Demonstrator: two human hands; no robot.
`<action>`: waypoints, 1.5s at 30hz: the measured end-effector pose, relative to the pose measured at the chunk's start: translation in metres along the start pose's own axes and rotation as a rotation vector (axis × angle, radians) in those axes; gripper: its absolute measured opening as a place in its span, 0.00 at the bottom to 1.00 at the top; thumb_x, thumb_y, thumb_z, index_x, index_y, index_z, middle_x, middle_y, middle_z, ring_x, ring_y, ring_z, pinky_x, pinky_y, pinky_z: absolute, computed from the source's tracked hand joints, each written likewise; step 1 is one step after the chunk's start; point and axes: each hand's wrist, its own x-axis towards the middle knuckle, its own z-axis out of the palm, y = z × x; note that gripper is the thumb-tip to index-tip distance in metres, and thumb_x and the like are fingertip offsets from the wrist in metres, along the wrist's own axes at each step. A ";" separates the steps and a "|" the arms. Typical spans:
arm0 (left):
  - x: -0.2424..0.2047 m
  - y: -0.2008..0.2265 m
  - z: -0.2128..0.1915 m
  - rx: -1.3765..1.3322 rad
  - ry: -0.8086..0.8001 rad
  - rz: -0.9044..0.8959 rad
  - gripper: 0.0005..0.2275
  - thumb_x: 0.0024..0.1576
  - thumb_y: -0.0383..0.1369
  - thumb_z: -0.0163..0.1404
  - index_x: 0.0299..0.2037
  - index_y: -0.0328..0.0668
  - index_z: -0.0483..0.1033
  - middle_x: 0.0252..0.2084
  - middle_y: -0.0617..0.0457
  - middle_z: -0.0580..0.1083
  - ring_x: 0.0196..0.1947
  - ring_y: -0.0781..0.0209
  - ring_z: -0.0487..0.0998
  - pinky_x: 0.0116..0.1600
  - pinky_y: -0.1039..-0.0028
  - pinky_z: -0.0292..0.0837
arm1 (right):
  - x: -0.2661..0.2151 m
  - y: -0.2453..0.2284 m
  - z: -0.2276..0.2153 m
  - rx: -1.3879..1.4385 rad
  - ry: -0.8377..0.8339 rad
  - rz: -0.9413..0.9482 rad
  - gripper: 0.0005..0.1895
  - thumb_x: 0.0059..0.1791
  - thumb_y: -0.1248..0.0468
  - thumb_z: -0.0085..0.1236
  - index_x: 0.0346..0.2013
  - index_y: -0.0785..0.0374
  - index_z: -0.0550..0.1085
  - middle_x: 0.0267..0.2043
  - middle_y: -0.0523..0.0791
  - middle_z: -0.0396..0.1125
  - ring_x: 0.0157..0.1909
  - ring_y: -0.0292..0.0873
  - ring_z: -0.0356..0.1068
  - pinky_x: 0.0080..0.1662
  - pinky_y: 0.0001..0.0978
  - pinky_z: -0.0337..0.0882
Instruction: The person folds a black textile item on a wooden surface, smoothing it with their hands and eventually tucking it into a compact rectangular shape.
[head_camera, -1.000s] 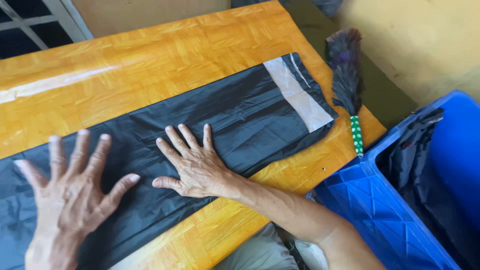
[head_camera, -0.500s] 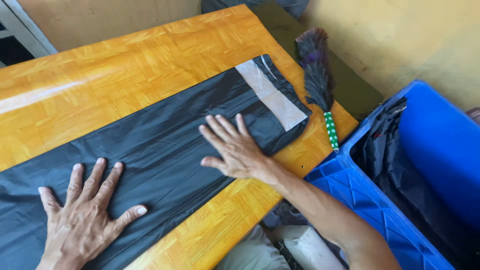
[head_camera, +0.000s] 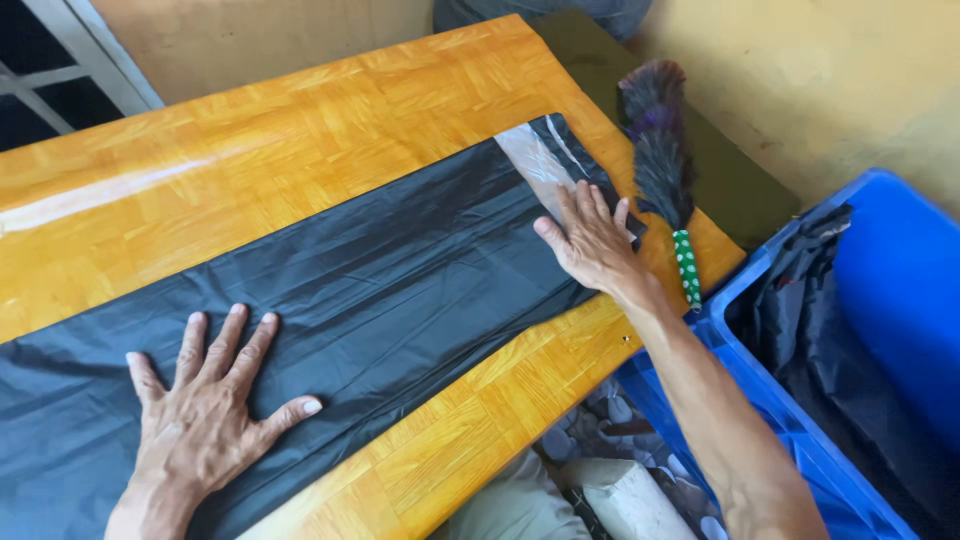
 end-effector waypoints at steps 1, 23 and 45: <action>0.000 0.000 0.002 0.003 0.000 -0.015 0.46 0.43 0.77 0.32 0.75 0.77 0.47 0.78 0.67 0.50 0.78 0.50 0.45 0.65 0.27 0.41 | -0.001 -0.018 0.004 0.001 -0.002 -0.015 0.46 0.51 0.31 0.16 0.77 0.54 0.45 0.79 0.59 0.36 0.80 0.59 0.32 0.69 0.70 0.28; -0.004 0.017 -0.043 -0.173 -0.161 -0.071 0.41 0.54 0.70 0.38 0.76 0.62 0.50 0.78 0.52 0.49 0.77 0.40 0.44 0.70 0.26 0.31 | 0.020 -0.294 0.042 -0.044 -0.180 -0.611 0.42 0.56 0.34 0.23 0.76 0.59 0.49 0.80 0.55 0.37 0.80 0.60 0.34 0.70 0.75 0.34; -0.002 -0.054 -0.069 -0.155 -0.186 -0.662 0.44 0.57 0.72 0.26 0.77 0.51 0.47 0.80 0.53 0.49 0.79 0.46 0.42 0.69 0.23 0.34 | 0.000 -0.299 0.036 -0.028 -0.105 -0.552 0.43 0.54 0.31 0.24 0.77 0.49 0.49 0.81 0.53 0.38 0.80 0.60 0.32 0.69 0.76 0.32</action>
